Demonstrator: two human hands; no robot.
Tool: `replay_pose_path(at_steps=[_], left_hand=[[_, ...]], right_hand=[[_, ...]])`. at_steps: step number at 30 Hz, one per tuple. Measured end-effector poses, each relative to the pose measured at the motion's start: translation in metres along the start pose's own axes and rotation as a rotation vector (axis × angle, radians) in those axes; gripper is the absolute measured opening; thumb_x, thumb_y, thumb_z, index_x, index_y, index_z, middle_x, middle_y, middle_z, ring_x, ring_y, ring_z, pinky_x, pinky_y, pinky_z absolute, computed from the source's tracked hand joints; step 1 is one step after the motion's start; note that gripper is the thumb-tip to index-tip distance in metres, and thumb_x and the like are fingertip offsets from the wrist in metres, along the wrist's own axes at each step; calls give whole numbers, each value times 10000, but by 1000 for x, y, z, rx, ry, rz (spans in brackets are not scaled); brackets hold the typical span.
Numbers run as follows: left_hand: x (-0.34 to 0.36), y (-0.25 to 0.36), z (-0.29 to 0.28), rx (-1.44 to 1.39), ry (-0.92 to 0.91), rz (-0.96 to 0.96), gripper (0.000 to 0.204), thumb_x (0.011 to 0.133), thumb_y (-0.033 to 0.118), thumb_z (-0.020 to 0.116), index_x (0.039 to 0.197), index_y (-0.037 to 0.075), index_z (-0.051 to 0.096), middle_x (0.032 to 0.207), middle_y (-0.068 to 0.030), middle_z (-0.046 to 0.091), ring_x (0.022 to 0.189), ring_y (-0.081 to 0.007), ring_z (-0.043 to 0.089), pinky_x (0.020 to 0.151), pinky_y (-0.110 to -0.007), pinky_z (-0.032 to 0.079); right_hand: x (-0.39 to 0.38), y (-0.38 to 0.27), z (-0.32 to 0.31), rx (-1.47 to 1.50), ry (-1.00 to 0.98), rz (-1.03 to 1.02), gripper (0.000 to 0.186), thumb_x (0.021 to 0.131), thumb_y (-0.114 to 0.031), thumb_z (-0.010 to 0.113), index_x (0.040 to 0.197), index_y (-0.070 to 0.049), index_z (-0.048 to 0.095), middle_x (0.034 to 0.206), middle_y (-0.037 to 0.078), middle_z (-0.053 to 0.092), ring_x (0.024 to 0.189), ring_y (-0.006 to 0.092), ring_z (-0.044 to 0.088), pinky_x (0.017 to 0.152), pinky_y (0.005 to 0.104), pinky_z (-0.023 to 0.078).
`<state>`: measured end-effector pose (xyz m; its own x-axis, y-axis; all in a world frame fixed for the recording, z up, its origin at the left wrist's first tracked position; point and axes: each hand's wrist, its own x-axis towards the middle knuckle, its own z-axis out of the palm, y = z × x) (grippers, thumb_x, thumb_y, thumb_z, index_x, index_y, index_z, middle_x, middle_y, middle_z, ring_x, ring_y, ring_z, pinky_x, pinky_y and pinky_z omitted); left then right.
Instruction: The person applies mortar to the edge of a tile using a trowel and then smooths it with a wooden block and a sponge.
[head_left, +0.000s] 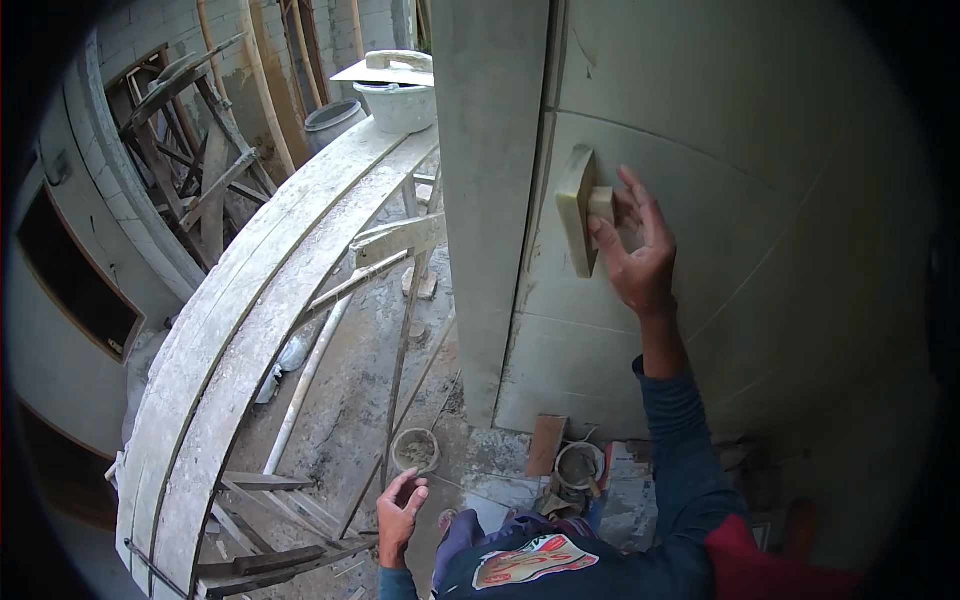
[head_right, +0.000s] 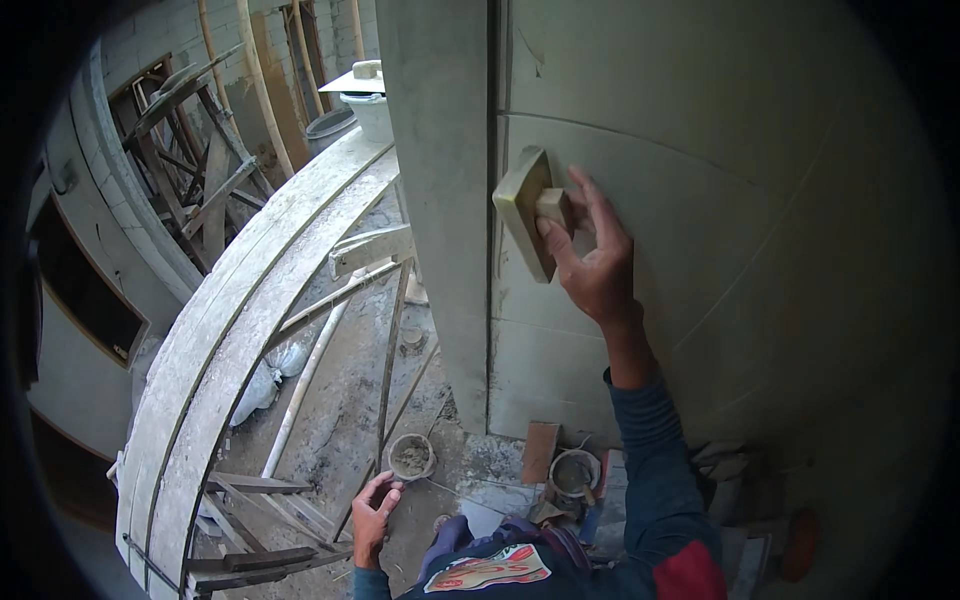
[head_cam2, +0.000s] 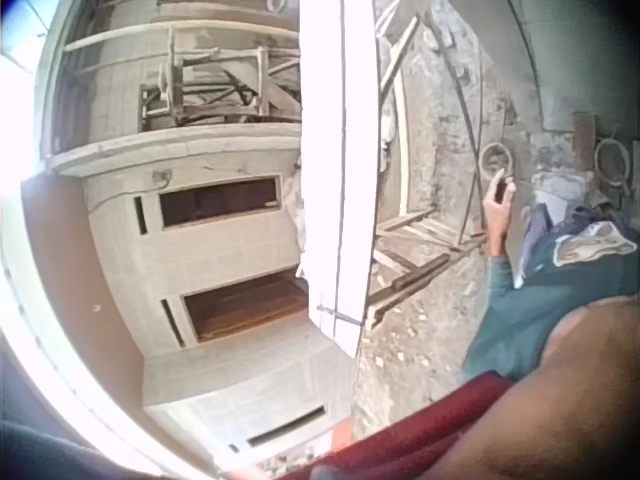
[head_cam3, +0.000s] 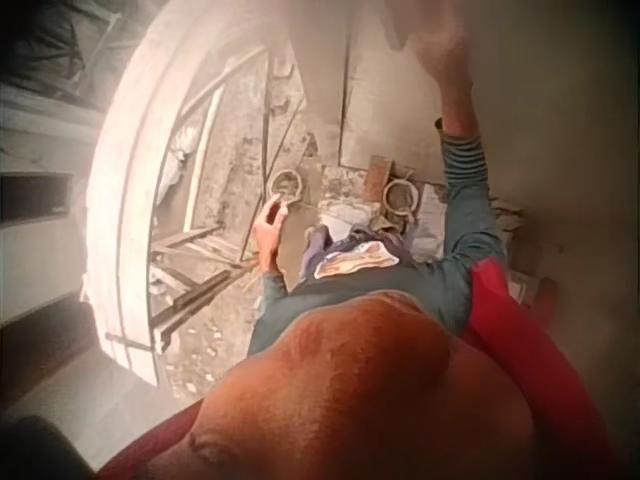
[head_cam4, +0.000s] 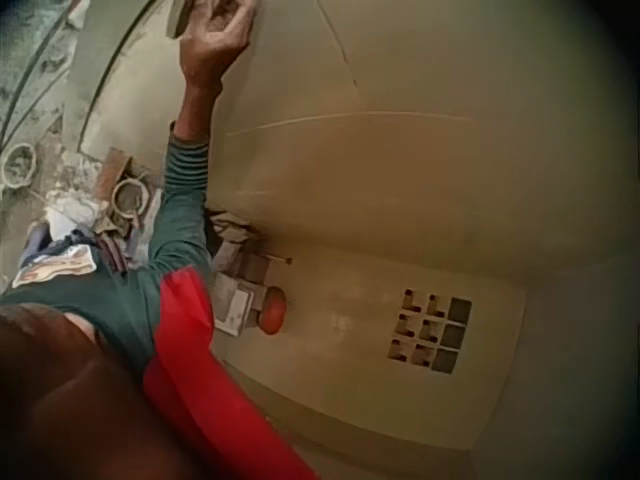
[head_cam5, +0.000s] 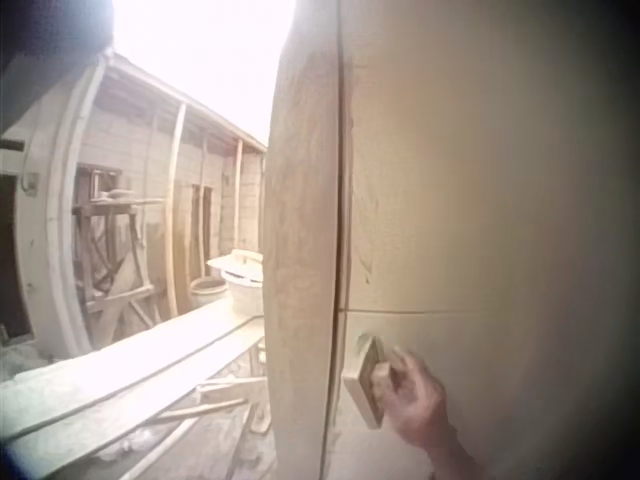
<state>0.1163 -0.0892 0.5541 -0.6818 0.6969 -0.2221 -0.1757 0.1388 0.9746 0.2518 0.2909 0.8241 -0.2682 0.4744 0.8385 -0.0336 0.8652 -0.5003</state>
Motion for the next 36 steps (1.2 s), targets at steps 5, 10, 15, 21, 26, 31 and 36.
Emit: replay_pose_path(at_steps=[5,10,15,21,26,31,36], left_hand=[[-1,-3,-4,-72,-1,29,457,862,159,728,1264,-2,581,1065,-96,673,988,-160,625,876,-292,502],[14,1,-1,-134,-42,35,464,868,152,716,1282,-1,570,1082,-99,662,1008,-164,616,898,-297,490],[-13,-33,-28,-150,49,-73,490,862,188,729,1278,-13,567,1074,-98,664,1009,-167,619,915,-302,481],[-28,-41,-53,-55,33,-112,530,850,235,746,1279,-19,566,1061,-94,668,1009,-170,621,917,-303,475],[-33,-35,-71,-12,71,-149,492,856,173,726,1286,-6,565,1068,-102,663,991,-159,617,899,-296,488],[-33,-30,-76,4,72,-96,467,863,161,712,1276,-4,571,1064,-93,669,1006,-166,624,903,-300,488],[-15,-14,-63,18,4,-50,452,877,144,694,1284,-6,565,1079,-94,672,1025,-168,621,926,-304,476]], right_hand=[[164,-92,19,-658,126,-798,380,845,-127,699,1170,38,590,982,193,660,890,284,675,792,371,551],[196,-121,37,-1198,27,-808,240,825,-106,690,997,29,592,879,200,609,843,373,638,760,422,535],[58,-16,101,-1049,-270,-720,320,742,-168,769,997,-44,620,811,110,582,741,240,628,642,331,532],[-186,121,141,-759,-610,-712,189,720,-100,592,876,6,602,778,81,505,760,219,562,585,311,473],[-292,147,159,-596,-705,-351,100,739,-77,599,815,-29,555,804,97,504,801,258,572,642,363,490],[-198,58,111,-360,-335,-8,317,718,-46,683,1026,-29,609,925,143,579,843,345,610,686,414,520],[-52,22,40,88,178,11,321,895,-4,605,1215,6,576,1073,132,667,932,183,666,748,317,555]])
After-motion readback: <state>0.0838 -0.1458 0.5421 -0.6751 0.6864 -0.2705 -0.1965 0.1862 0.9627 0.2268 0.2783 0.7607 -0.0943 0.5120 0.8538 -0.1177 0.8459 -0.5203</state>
